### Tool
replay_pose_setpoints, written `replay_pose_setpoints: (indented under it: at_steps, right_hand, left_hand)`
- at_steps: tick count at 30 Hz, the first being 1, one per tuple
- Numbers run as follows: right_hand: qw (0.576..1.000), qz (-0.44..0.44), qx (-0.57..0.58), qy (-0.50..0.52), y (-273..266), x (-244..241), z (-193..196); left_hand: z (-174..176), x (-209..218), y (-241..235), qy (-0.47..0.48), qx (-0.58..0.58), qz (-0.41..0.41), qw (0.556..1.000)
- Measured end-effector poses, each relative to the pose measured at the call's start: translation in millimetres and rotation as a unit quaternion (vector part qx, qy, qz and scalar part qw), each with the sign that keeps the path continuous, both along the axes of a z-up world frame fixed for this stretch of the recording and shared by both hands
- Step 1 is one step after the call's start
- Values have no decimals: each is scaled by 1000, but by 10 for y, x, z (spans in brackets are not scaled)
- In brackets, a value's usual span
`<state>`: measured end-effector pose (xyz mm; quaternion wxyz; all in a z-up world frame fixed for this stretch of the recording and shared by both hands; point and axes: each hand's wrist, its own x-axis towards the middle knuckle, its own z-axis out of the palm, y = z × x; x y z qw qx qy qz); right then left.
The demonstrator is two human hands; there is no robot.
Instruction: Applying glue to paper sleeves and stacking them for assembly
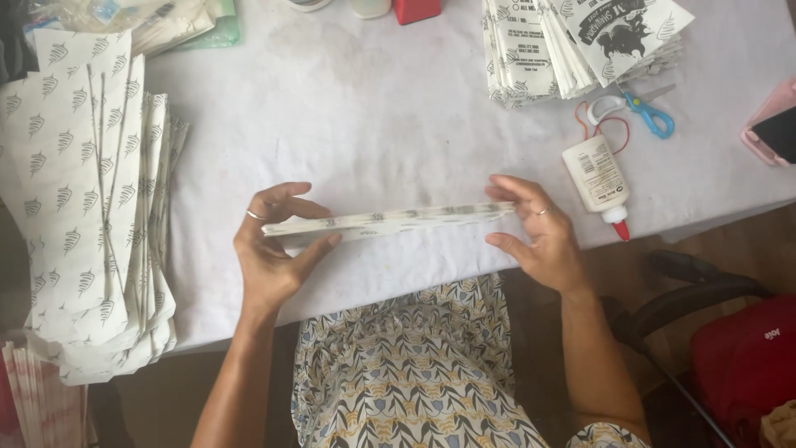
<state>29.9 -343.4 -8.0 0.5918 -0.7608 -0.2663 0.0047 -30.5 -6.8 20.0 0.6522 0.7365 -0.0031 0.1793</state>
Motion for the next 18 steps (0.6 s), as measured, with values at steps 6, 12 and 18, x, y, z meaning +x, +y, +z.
replay_pose_setpoints:
  at_steps: [6, 12, 18]
  right_hand:
    - [996, -62, 43, 40, 170, -142, -11]
    - [982, -183, -49, 9, -339, 105, 71]
    - [896, -439, 73, 9, -2036, 1523, 116]
  left_hand:
    - [-146, 13, -109, 22, 26, 15, 999]
    - [119, 55, 118, -31, 147, 64, 987]
    - [307, -180, 1228, -156, 408, 232, 869]
